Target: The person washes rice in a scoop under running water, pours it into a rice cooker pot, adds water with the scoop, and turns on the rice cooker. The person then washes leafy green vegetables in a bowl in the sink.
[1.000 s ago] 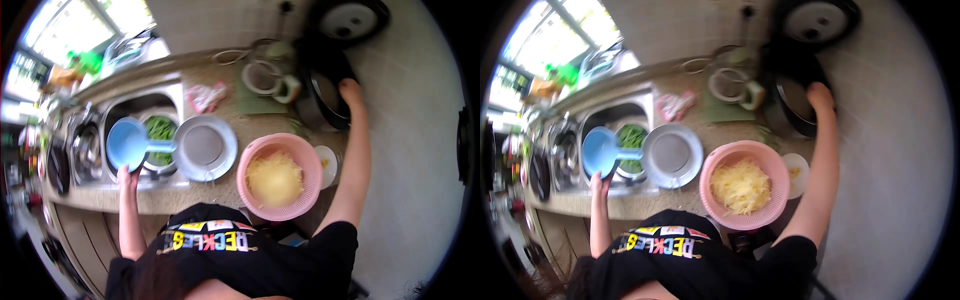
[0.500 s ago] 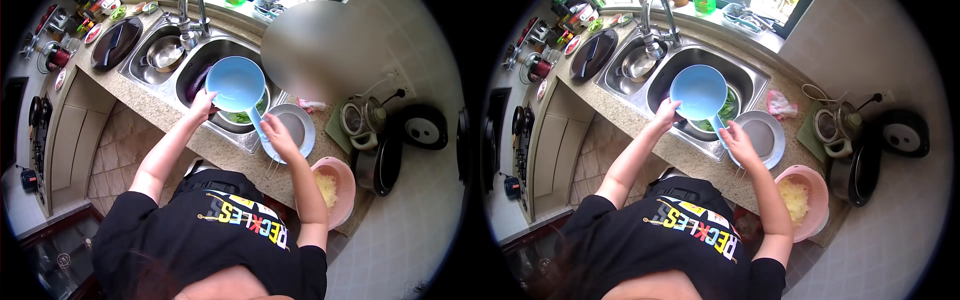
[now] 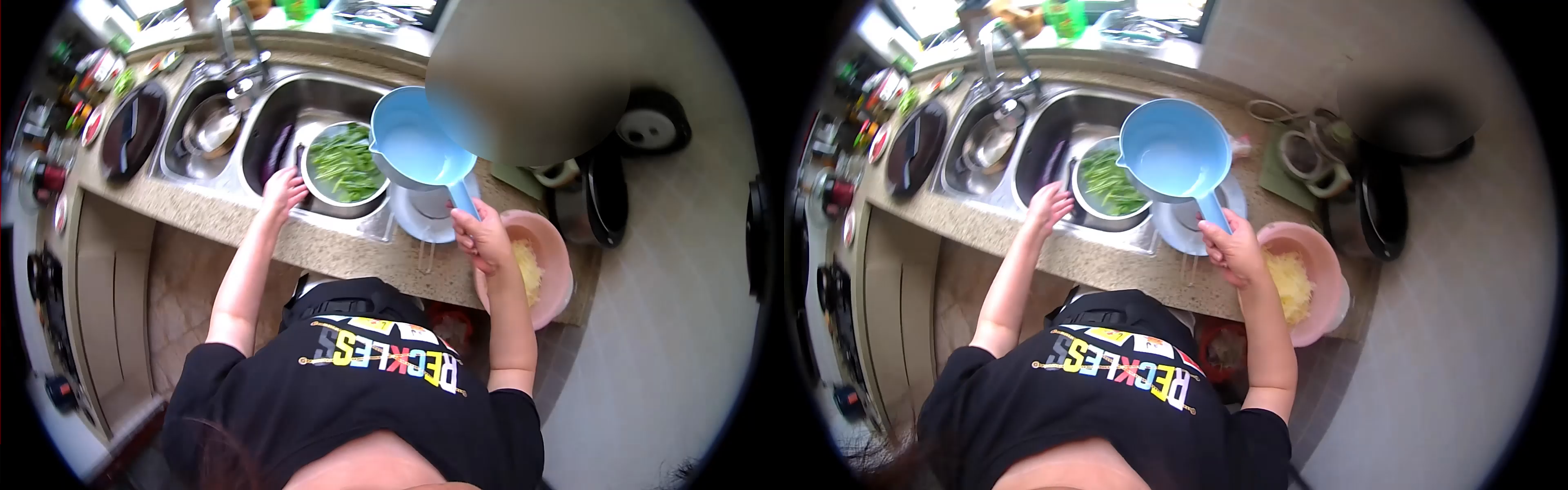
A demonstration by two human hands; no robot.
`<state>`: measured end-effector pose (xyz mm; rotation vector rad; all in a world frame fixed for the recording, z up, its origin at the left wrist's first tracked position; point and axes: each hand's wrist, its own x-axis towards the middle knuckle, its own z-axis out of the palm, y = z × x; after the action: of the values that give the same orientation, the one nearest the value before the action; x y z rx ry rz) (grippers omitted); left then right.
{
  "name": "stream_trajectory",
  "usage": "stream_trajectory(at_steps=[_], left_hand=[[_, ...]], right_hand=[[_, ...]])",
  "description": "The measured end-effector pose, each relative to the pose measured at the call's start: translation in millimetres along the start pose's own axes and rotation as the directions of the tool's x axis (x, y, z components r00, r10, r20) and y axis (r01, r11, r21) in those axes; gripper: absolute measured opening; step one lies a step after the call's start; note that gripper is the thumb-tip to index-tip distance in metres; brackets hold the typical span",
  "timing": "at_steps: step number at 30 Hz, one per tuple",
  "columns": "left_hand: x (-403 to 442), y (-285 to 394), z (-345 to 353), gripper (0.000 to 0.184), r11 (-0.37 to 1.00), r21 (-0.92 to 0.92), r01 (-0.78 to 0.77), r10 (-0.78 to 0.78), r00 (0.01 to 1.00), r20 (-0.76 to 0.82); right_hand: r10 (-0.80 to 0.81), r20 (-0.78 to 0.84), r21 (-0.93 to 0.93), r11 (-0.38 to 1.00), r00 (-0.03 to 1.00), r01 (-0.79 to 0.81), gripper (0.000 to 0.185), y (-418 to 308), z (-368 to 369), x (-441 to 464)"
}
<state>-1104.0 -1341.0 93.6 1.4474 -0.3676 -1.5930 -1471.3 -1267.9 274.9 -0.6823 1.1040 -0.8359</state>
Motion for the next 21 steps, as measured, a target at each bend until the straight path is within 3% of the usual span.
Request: stream_trajectory(at_steps=[3,7,10,13,14,16,17,18,19,21], left_hand=[[15.3,-17.3,-13.9,0.044,0.996,-0.082,0.03,-0.031,0.999,-0.017],[33.8,-35.6,-25.3,0.038,0.997,-0.072,0.018,-0.022,0.998,-0.06],[27.9,-36.9,-14.0,0.035,0.999,-0.051,0.005,-0.01,0.995,-0.095],[29.5,-39.5,-5.1,0.032,1.0,-0.018,-0.013,0.012,0.998,-0.066],[28.2,-39.1,0.6,0.03,1.0,-0.011,-0.012,0.012,0.997,-0.072],[21.7,-38.7,11.3,0.029,1.0,0.009,-0.025,0.026,0.998,-0.063],[18.7,-39.0,16.1,0.028,0.999,0.015,-0.036,0.037,0.997,-0.061],[18.0,-40.4,19.9,0.028,0.999,0.015,-0.037,0.038,0.997,-0.064],[17.3,-42.3,21.8,0.028,0.999,0.029,-0.038,0.04,0.998,-0.056],[14.8,-45.5,22.3,0.028,0.998,0.044,-0.04,0.043,0.998,-0.055]], right_hand=[[-0.126,-0.178,0.007,0.992,0.976,0.13,0.021,-19.6,-45.3,-41.0],[-0.31,-0.483,-0.102,0.949,0.819,0.299,0.021,-41.9,-115.6,-94.7],[-0.4,-0.631,-0.234,0.915,0.665,0.328,0.02,-62.2,-173.0,-125.5],[-0.461,-0.751,-0.39,0.888,0.473,0.245,0.02,-75.2,-231.3,-131.9],[-0.461,-0.753,-0.39,0.888,0.471,0.246,0.02,-76.5,-250.6,-130.0],[-0.581,-0.735,-0.628,0.778,0.35,-0.028,0.018,-76.9,-289.2,-122.4],[-0.579,-0.735,-0.627,0.779,0.352,-0.028,0.018,-73.1,-312.2,-116.5],[-0.786,-0.556,-0.829,0.497,0.271,-0.259,0.019,-68.4,-337.1,-109.5],[-0.918,-0.302,-0.862,0.148,0.257,-0.484,0.019,-69.5,-343.5,-105.8],[-0.905,-0.328,-0.848,0.156,0.27,-0.507,0.021,-66.4,-352.5,-101.2]])
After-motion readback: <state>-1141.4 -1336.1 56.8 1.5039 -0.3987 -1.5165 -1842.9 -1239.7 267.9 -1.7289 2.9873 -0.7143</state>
